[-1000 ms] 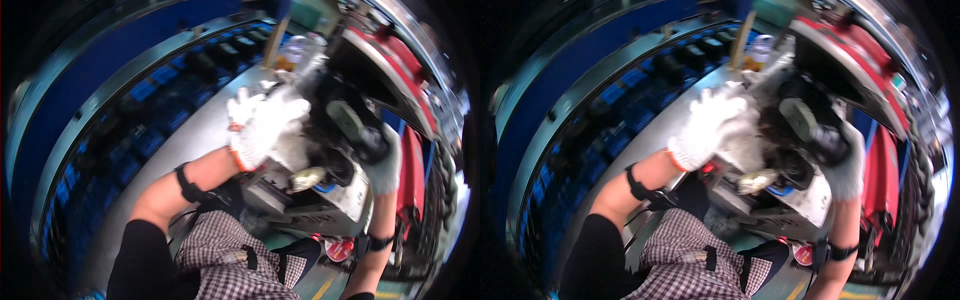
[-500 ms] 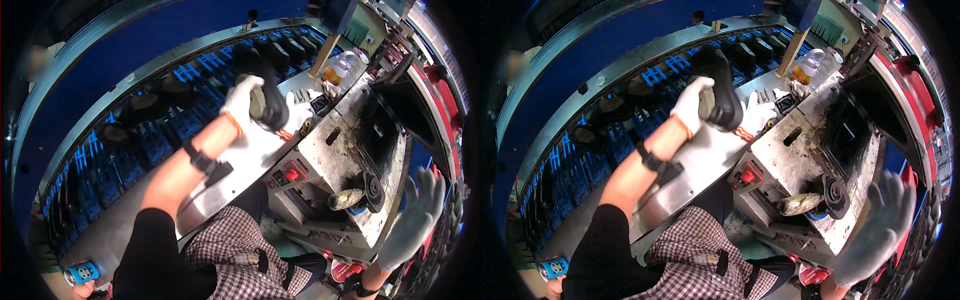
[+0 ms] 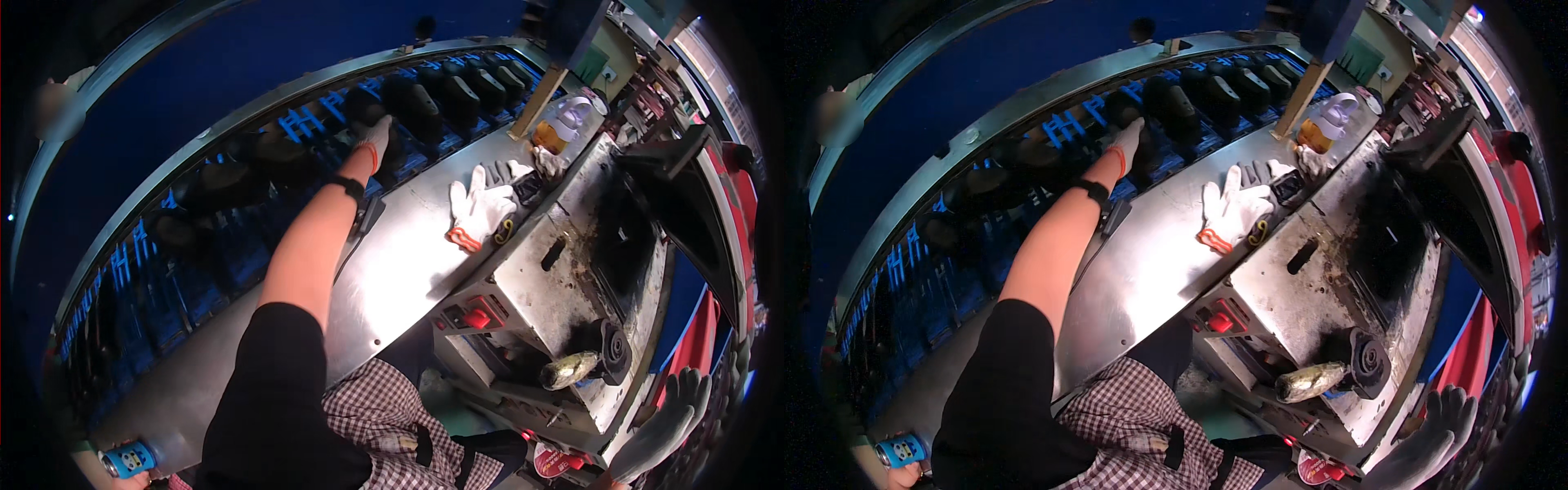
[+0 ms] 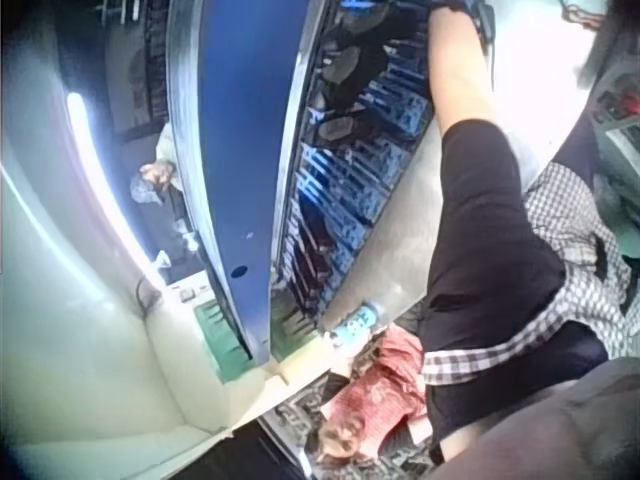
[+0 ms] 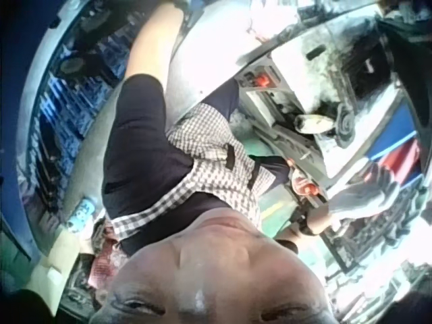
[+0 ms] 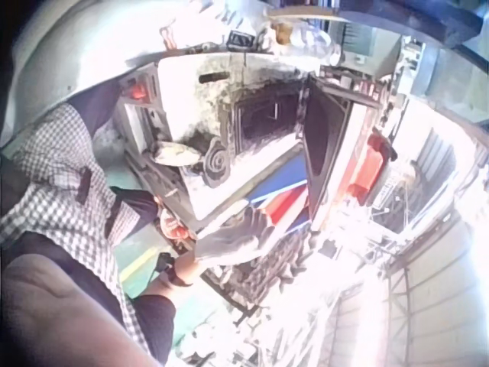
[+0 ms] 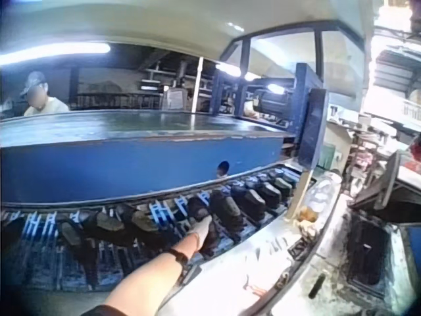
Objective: Operate a heat-pressing or sole-bonding machine to attach soles to shoe uppers on an assembly line.
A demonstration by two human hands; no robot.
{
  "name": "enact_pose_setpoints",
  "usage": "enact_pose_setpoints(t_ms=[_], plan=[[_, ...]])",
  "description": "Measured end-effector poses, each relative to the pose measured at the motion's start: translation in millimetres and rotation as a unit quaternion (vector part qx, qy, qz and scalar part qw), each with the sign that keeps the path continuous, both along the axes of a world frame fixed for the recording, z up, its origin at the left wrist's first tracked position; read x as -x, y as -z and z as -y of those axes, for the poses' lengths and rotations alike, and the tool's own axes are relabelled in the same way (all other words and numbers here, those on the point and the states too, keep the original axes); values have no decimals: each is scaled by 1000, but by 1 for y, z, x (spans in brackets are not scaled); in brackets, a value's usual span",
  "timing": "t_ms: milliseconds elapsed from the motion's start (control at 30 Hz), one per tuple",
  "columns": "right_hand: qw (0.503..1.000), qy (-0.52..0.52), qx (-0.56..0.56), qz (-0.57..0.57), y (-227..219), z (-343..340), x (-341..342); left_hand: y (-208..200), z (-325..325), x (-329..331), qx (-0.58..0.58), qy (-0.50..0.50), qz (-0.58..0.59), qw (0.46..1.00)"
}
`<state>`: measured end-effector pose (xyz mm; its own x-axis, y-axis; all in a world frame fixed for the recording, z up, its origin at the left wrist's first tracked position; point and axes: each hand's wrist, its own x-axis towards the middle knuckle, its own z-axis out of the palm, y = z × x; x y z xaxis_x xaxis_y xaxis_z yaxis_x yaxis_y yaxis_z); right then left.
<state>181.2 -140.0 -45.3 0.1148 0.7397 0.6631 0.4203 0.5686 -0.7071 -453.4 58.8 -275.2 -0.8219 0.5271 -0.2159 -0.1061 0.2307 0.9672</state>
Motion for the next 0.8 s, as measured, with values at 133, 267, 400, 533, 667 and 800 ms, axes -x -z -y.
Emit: enact_pose_setpoints(t_ms=[133,267,400,533,667,800], plan=[[995,32,55,-71,13,-8,12,-10,79,-37,-48,-93,-223,969],[998,43,20,34,22,-16,13,-16,142,0,-137,-290,-214,923],[994,53,52,-86,26,-28,23,-26,138,37,91,-361,31,927],[997,-60,26,-35,28,-18,21,-52,115,32,159,-371,85,911],[992,-85,35,-88,49,-10,12,-22,119,51,175,-404,-10,898],[991,-72,44,-105,49,2,4,-2,164,56,-106,-272,8,956]])
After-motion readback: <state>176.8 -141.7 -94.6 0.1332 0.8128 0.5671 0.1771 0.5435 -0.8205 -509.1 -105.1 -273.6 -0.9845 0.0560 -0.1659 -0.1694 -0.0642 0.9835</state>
